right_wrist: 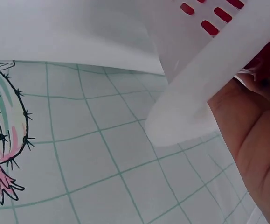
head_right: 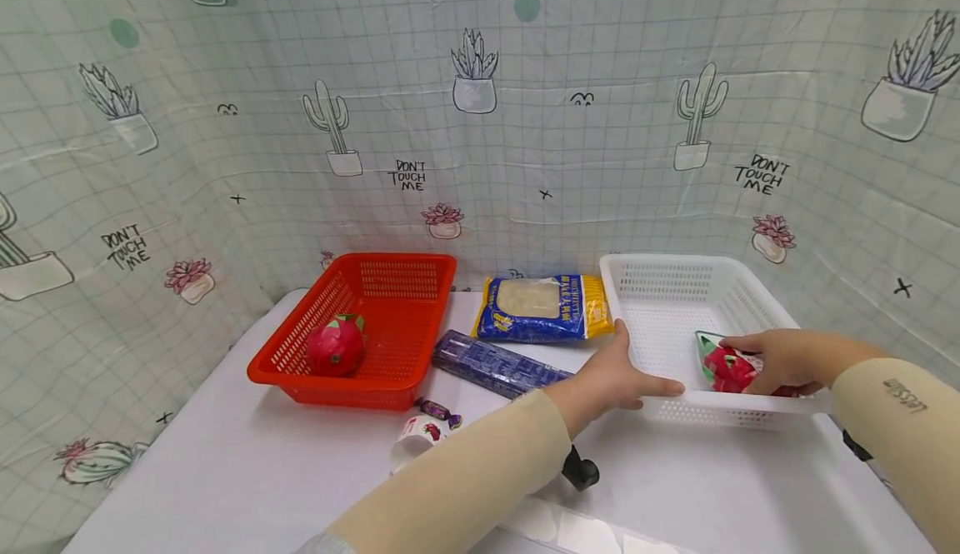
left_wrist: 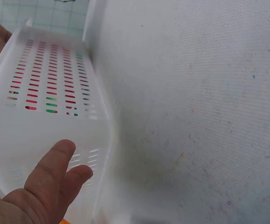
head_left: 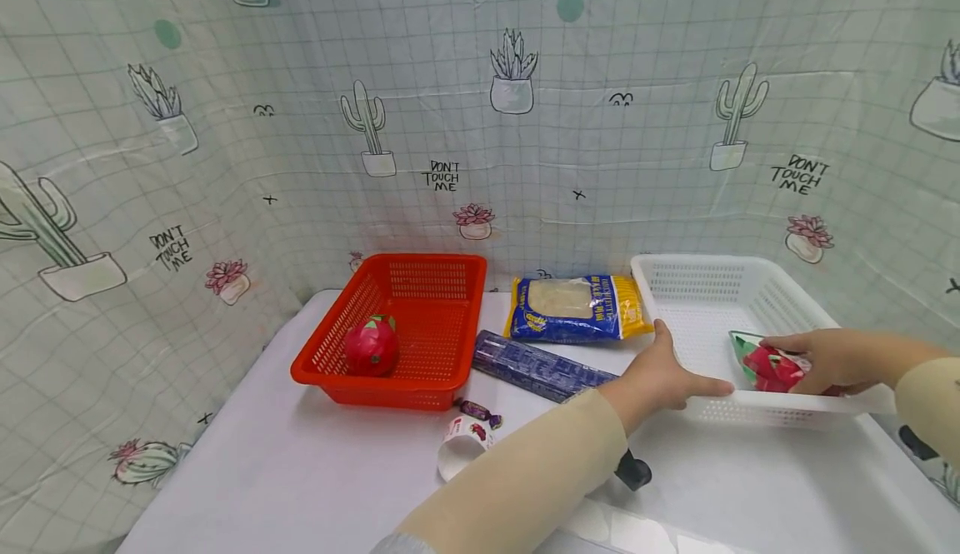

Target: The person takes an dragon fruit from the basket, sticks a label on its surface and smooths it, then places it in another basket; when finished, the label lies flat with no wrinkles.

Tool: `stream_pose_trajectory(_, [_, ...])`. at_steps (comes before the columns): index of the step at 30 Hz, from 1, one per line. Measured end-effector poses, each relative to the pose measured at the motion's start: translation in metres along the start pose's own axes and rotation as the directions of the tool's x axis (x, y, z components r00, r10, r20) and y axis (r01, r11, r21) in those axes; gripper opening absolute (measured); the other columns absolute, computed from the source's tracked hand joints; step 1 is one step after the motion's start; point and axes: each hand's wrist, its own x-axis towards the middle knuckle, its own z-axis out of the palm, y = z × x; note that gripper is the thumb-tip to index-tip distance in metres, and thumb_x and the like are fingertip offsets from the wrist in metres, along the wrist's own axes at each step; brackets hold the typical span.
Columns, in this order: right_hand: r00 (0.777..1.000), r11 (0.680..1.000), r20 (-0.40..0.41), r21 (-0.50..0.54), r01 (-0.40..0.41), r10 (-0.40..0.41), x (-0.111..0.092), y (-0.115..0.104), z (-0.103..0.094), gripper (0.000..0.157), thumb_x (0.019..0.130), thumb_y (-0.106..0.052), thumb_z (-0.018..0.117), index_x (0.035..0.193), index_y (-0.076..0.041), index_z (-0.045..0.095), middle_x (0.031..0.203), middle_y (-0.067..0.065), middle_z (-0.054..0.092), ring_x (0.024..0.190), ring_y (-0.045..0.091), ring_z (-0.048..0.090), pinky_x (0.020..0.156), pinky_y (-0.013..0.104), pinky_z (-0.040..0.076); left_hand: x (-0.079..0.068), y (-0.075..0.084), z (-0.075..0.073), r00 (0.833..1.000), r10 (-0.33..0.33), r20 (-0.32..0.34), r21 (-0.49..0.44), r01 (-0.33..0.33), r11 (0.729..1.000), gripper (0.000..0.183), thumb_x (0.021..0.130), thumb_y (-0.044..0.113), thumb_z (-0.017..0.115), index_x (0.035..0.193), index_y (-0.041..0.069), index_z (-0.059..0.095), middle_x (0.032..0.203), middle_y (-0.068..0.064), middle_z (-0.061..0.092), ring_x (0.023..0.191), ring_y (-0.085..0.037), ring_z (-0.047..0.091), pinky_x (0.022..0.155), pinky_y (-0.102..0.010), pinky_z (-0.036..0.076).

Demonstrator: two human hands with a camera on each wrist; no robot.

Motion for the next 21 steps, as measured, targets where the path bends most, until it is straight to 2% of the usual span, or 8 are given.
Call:
stream_pose_trajectory(3, [1.0, 0.999, 0.01, 0.039, -0.028, 0.028, -0.0037, -0.004, -0.0008, 0.114, 0.086, -0.034, 0.089, 0.164, 0.003, 0.015, 0.126, 0.038, 0.043, 0.104, 0.03, 0.049, 0.077, 0.033, 0.055, 0.0, 0.0, -0.0011, 1.0, 0.01, 0.002, -0.008, -0.01, 1.0, 0.122, 0.077, 0.038, 0.097, 0.168, 0.047, 0.016, 0.159, 0.004, 0.053, 0.08, -0.02, 0.072, 0.102, -0.038, 0.061])
stream_pose_trajectory(8, [1.0, 0.998, 0.011, 0.063, -0.024, 0.023, -0.0075, -0.0065, 0.0008, 0.111, 0.088, -0.031, 0.088, 0.164, 0.003, 0.014, 0.133, 0.046, 0.037, 0.109, 0.04, 0.047, 0.082, 0.034, 0.058, -0.0006, -0.0006, -0.0019, 1.0, 0.002, 0.005, -0.017, -0.002, 1.0, 0.121, 0.077, 0.038, 0.097, 0.167, 0.048, 0.017, 0.16, 0.004, 0.053, 0.082, -0.02, 0.072, 0.103, -0.039, 0.061])
stream_pose_trajectory(17, [0.999, 1.0, -0.024, -0.009, 0.023, -0.024, -0.0062, -0.0008, 0.0013, 0.111, 0.087, -0.038, 0.088, 0.163, 0.004, 0.019, 0.138, 0.052, 0.034, 0.113, 0.051, 0.045, 0.089, 0.039, 0.06, 0.0001, -0.0011, -0.0021, 1.0, 0.011, 0.003, -0.02, -0.011, 1.0, 0.121, 0.077, 0.037, 0.097, 0.168, 0.046, 0.018, 0.162, 0.004, 0.051, 0.08, -0.02, 0.073, 0.103, -0.039, 0.061])
stream_pose_trajectory(21, [0.999, 0.999, -0.028, -0.016, 0.042, -0.043, -0.0083, 0.0, 0.0019, 0.108, 0.088, -0.035, 0.087, 0.163, 0.006, 0.02, 0.138, 0.053, 0.034, 0.115, 0.053, 0.044, 0.093, 0.043, 0.059, 0.0, -0.0018, -0.0012, 1.0, 0.023, 0.006, -0.024, -0.023, 0.999, 0.12, 0.078, 0.037, 0.097, 0.168, 0.045, 0.019, 0.162, 0.003, 0.051, 0.08, -0.02, 0.073, 0.102, -0.038, 0.062])
